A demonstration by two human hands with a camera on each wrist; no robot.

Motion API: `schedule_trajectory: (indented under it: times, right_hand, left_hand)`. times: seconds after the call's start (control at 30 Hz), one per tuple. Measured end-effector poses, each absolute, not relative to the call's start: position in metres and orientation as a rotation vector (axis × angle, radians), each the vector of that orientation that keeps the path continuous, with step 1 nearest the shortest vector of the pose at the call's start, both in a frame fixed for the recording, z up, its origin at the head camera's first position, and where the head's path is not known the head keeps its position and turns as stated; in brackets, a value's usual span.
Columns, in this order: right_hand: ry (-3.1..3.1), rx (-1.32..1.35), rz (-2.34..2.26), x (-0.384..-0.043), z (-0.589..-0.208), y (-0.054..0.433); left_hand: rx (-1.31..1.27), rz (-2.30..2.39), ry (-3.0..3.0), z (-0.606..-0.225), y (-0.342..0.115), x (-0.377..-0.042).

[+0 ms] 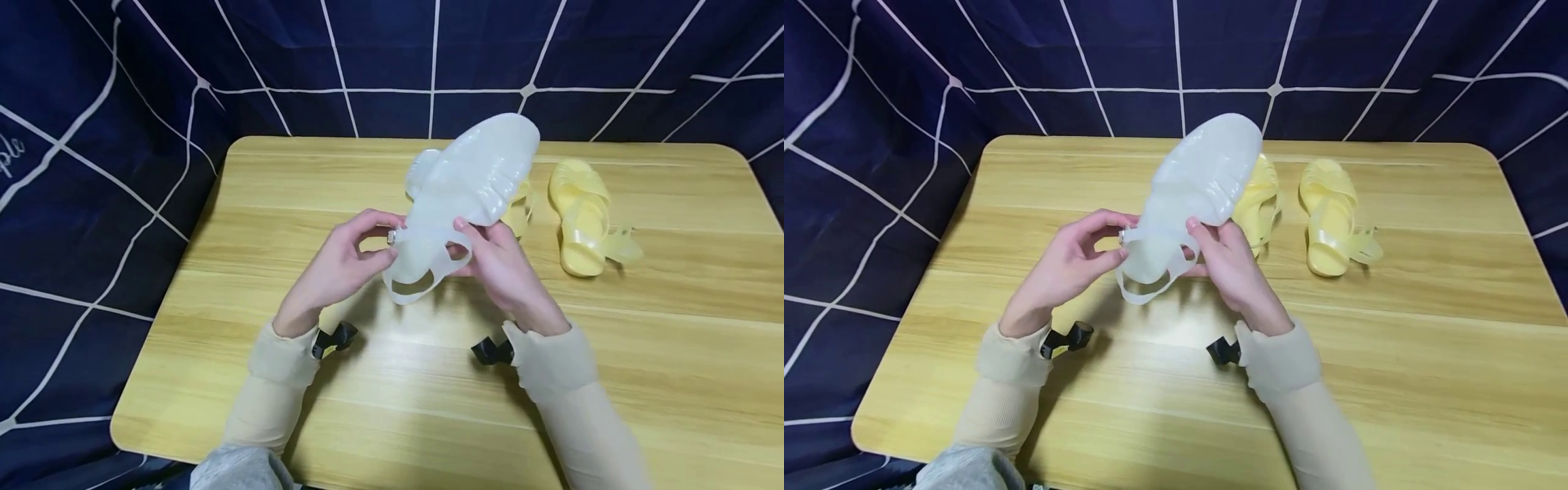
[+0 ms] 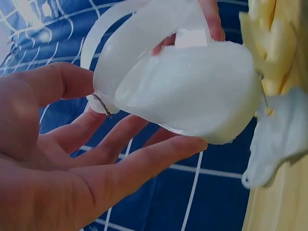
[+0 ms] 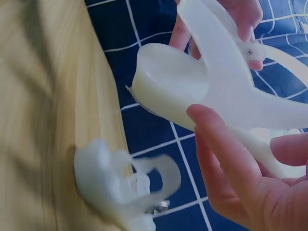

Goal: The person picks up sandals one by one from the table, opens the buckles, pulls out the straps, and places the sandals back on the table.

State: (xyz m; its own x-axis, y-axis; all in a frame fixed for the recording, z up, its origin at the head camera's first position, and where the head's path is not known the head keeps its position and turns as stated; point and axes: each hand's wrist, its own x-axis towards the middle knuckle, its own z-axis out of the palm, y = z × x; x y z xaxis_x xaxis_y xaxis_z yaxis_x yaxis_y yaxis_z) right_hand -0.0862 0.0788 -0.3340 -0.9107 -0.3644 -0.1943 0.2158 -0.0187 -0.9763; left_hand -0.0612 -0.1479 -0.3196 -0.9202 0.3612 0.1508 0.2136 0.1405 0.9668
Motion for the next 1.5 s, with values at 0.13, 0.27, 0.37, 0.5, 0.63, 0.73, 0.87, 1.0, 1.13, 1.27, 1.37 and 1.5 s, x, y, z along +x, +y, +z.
schedule_trajectory:
  times: [0.13,0.27,0.37,0.5,0.63,0.73,0.87,1.0,1.13,1.27,1.37,1.5]
  right_hand:
    - [1.959,-0.17,-1.838,-0.079,-0.335,0.093]
    - [2.048,-0.181,-1.617,-0.069,-0.336,0.109]
    - [2.113,-0.21,-1.439,-0.06,-0.34,0.123]
    - [2.079,-0.209,-1.347,-0.046,-0.348,0.136]
    - [1.964,-0.153,-1.359,-0.035,-0.357,0.142]
    - [1.908,-0.126,-1.36,-0.03,-0.365,0.143]
    - [1.828,-0.129,-1.383,-0.024,-0.376,0.142]
    - [1.739,-0.13,-1.415,-0.021,-0.386,0.141]
    - [1.699,-0.113,-1.431,-0.02,-0.394,0.138]
    - [1.707,-0.104,-1.438,-0.021,-0.4,0.137]
    - [1.763,-0.105,-1.421,-0.022,-0.401,0.136]
    - [1.844,-0.117,-1.38,-0.024,-0.398,0.138]
  left_hand:
    - [0.571,1.819,2.264,-0.326,-0.139,-0.05]
    - [0.624,1.626,2.311,-0.335,-0.131,-0.036]
    - [0.661,1.534,2.278,-0.343,-0.126,-0.025]
    - [0.682,1.425,2.246,-0.352,-0.12,-0.011]
    - [0.677,1.349,2.208,-0.359,-0.115,-0.001]
    - [0.667,1.311,2.194,-0.363,-0.114,0.003]
    - [0.663,1.235,2.191,-0.367,-0.114,0.006]
    - [0.646,1.197,2.175,-0.372,-0.116,0.008]
    - [0.614,1.212,2.158,-0.378,-0.117,0.006]
    - [0.582,1.212,2.155,-0.382,-0.117,0.004]
    - [0.566,1.206,2.166,-0.384,-0.116,0.003]
    - [0.586,1.193,2.216,-0.384,-0.115,0.001]
